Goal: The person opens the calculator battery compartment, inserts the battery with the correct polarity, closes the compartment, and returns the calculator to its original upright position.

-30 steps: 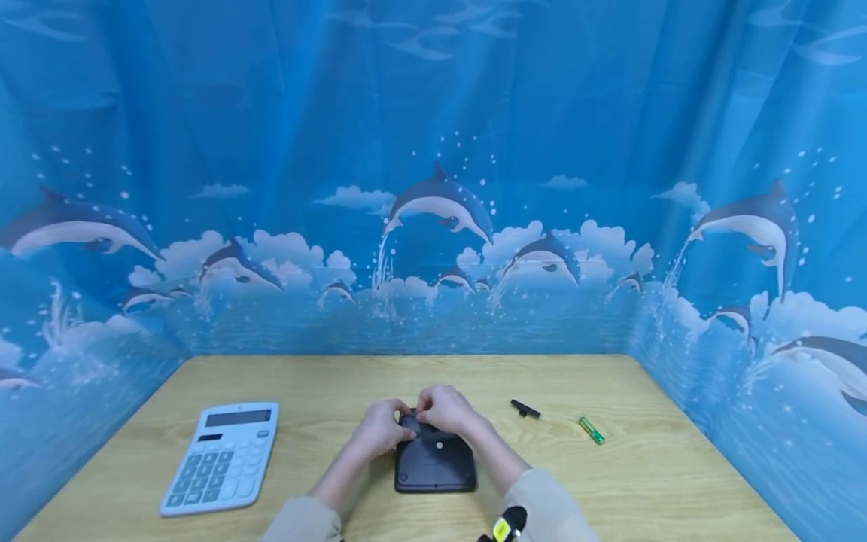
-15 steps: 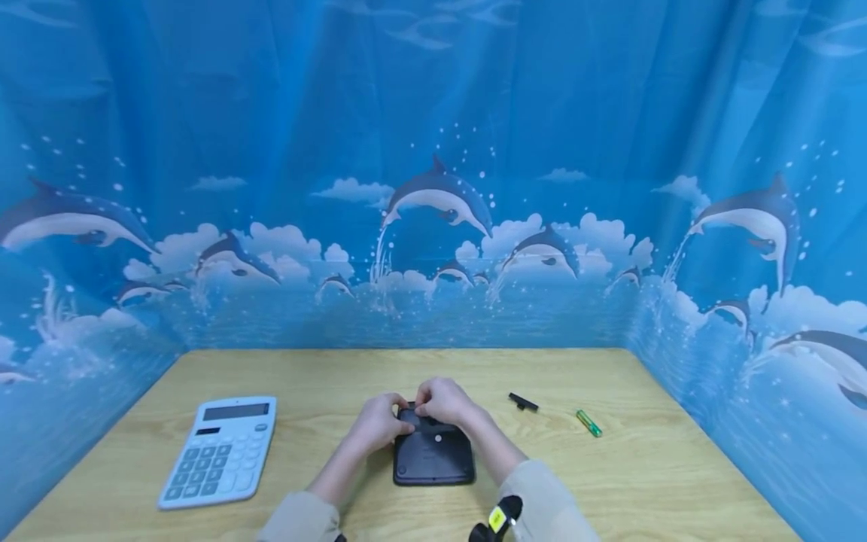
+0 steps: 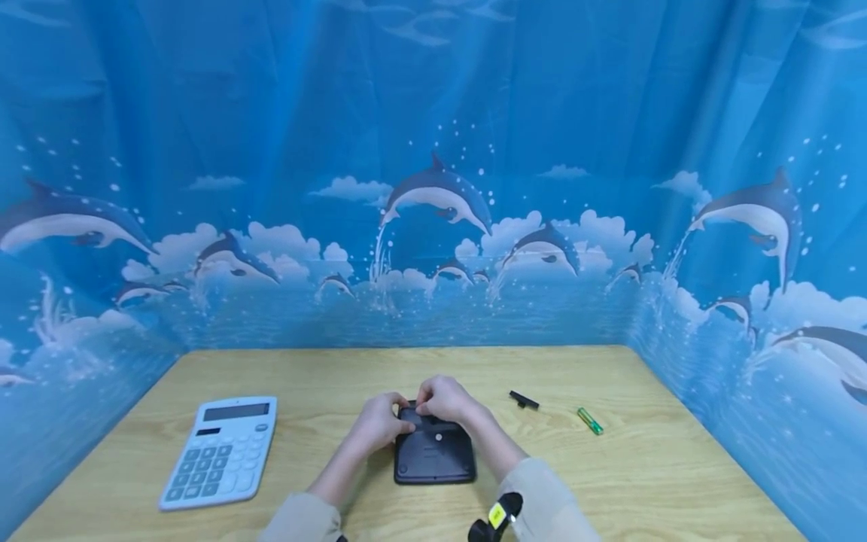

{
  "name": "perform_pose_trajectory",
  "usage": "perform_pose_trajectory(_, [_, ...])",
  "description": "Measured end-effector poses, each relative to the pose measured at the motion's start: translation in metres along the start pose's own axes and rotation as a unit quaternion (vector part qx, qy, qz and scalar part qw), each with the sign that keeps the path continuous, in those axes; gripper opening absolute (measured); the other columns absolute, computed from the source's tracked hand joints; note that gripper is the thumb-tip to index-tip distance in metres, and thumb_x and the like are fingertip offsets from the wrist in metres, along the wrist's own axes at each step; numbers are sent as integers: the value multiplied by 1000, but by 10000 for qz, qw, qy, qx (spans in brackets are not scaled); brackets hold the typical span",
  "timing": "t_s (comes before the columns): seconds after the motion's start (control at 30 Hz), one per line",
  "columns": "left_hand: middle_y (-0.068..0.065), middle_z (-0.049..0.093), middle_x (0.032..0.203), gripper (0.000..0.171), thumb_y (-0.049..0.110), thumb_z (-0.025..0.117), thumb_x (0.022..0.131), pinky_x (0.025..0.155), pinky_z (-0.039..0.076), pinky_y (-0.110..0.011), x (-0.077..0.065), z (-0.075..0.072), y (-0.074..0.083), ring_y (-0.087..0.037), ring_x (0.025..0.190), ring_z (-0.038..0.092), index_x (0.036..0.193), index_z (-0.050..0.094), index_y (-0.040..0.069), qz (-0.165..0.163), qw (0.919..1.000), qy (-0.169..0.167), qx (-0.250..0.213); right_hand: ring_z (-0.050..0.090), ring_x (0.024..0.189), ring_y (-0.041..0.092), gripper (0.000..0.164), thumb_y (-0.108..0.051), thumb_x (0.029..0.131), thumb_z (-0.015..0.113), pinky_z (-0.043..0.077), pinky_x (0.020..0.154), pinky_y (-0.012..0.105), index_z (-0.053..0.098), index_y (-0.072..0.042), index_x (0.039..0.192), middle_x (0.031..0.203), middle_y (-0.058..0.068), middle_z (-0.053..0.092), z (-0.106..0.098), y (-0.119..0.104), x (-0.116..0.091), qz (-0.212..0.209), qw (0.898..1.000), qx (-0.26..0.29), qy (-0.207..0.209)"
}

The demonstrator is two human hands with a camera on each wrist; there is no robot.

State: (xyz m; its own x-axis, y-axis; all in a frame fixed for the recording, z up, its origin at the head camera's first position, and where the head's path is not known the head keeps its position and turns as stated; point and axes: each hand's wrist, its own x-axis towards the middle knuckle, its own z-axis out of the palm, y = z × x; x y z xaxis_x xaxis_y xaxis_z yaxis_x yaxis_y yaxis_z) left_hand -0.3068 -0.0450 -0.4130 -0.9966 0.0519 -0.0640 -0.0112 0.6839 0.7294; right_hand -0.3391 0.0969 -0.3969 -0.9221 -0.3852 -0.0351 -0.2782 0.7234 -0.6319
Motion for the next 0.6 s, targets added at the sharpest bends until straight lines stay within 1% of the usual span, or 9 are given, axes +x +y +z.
perform_pose_trajectory(0.1, [-12, 61, 91, 34, 5, 75, 75, 44, 48, -27, 0, 1, 0, -16, 55, 55, 107, 61, 3, -16, 10000, -5, 7, 50, 70, 14, 4, -4, 80, 69, 43, 63, 27, 67, -3, 77, 75, -1, 58, 0, 0, 0, -38, 10000, 44, 10])
perform_pose_trajectory(0.23, [-11, 61, 92, 34, 6, 75, 76, 44, 48, -27, 0, 0, 0, -15, 56, 55, 107, 61, 4, -98, 9999, -66, -9, 50, 69, 14, 7, -2, 79, 69, 42, 61, 27, 66, -5, 74, 74, 0, 58, 0, 1, 0, -5, 9998, 183, -2])
perform_pose_trajectory(0.33, [-10, 61, 85, 34, 6, 74, 76, 44, 47, -27, 0, 0, 0, -16, 54, 54, 107, 61, 4, -155, 9998, -97, -52, 50, 68, 15, 9, -1, 77, 70, 42, 60, 26, 66, -6, 72, 74, 0, 58, 0, 0, 1, 16, 9996, 265, -32])
perform_pose_trajectory(0.47, [-8, 60, 79, 34, 6, 74, 76, 44, 46, -27, 0, -1, -1, -15, 53, 53, 107, 61, 3, -85, 9999, -76, -75, 50, 68, 15, 9, 0, 77, 69, 42, 59, 26, 66, -6, 71, 74, 0, 59, -2, 0, 3, 66, 9993, 352, -104])
perform_pose_trajectory(0.6, [-8, 60, 82, 34, 5, 74, 76, 45, 47, -27, 0, -1, -1, -15, 54, 54, 108, 61, 3, -53, 10000, -40, -67, 49, 67, 15, 11, 1, 78, 68, 40, 58, 25, 65, -6, 71, 73, 0, 58, -3, 0, 5, 99, 9990, 390, -184])
